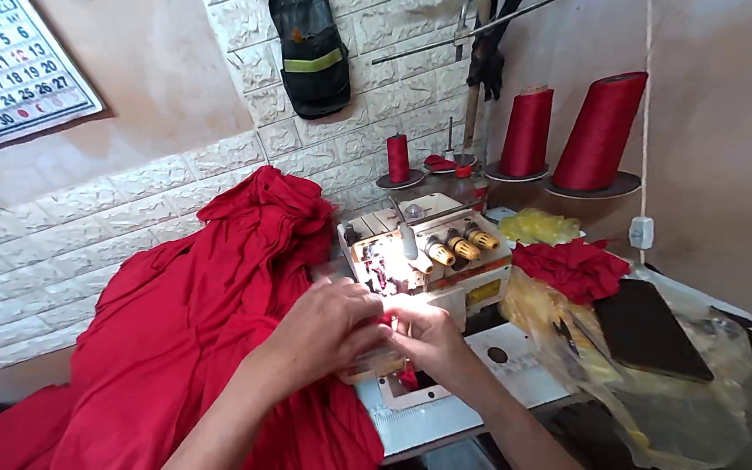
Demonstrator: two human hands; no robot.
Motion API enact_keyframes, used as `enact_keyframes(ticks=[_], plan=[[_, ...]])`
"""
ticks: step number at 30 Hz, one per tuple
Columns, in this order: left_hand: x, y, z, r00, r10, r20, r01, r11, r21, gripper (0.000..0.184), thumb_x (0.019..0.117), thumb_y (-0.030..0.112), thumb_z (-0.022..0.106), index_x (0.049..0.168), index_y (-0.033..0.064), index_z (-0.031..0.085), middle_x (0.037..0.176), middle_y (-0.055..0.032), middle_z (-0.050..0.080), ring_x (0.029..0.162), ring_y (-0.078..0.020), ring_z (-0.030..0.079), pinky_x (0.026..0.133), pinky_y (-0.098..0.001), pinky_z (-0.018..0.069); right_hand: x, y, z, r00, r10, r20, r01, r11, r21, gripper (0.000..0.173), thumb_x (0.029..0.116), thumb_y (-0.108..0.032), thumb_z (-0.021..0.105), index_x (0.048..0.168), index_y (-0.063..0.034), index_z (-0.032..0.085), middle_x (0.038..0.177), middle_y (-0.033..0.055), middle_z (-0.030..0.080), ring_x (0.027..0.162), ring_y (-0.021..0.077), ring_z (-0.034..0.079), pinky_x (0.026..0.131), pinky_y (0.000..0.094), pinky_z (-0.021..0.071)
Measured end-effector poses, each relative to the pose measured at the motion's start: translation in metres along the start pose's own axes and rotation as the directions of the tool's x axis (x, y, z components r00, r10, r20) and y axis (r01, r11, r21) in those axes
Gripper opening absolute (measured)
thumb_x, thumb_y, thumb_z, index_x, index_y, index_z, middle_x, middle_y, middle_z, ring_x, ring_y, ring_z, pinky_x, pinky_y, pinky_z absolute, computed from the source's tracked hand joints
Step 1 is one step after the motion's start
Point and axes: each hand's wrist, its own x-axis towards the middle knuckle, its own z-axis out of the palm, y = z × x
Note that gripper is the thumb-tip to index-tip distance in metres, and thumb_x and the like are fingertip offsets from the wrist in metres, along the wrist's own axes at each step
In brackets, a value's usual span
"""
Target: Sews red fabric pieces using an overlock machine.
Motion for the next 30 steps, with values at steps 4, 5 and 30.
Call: enact_keyframes(ticks=[4,5,30], plan=[[0.009,-0.005,0.008,0.992,0.020,0.125,-0.029,0.997,0.073,0.046,0.1066,0.036,0.039,0.086,0.0062,0.068,0.081,-0.0105,0.066,0.082,-0.0272,0.066,0.073,-0.0462,0.0474,-0.015,-0.004,-0.015,0.964,0.038,0.263,-0.129,0.933,0.336,0.013,0.0952,-0.014,0.071,0.102,-0.0033,0.072,0.079,-0.0061,0.070,0.060,-0.0043,0.059,0.054,0.0132,0.0508],[0.010,-0.012,0.010,0.988,-0.023,0.154,0.009,0.996,0.087,0.049,0.1059,0.035,0.036,0.086,0.0057,0.069,0.081,-0.0114,0.067,0.084,-0.0285,0.066,0.074,-0.0484,0.0469,-0.020,-0.001,-0.016,0.960,0.077,0.268,-0.174,0.916,0.362,0.011,0.0953,-0.013,0.070,0.102,-0.0040,0.072,0.077,-0.0067,0.070,0.058,-0.0039,0.059,0.052,0.0137,0.0502],[-0.006,-0.027,-0.009,0.962,-0.176,0.208,0.205,0.971,-0.126,0.022,0.1003,0.019,0.062,0.100,-0.0019,0.068,0.092,-0.0123,0.064,0.086,-0.0187,0.062,0.080,-0.0325,0.0506,-0.016,0.005,-0.001,0.958,-0.133,-0.256,0.051,0.951,-0.305,0.020,0.0946,-0.019,0.066,0.108,-0.0072,0.076,0.098,0.0056,0.069,0.061,-0.0003,0.050,0.055,0.0137,0.0433]])
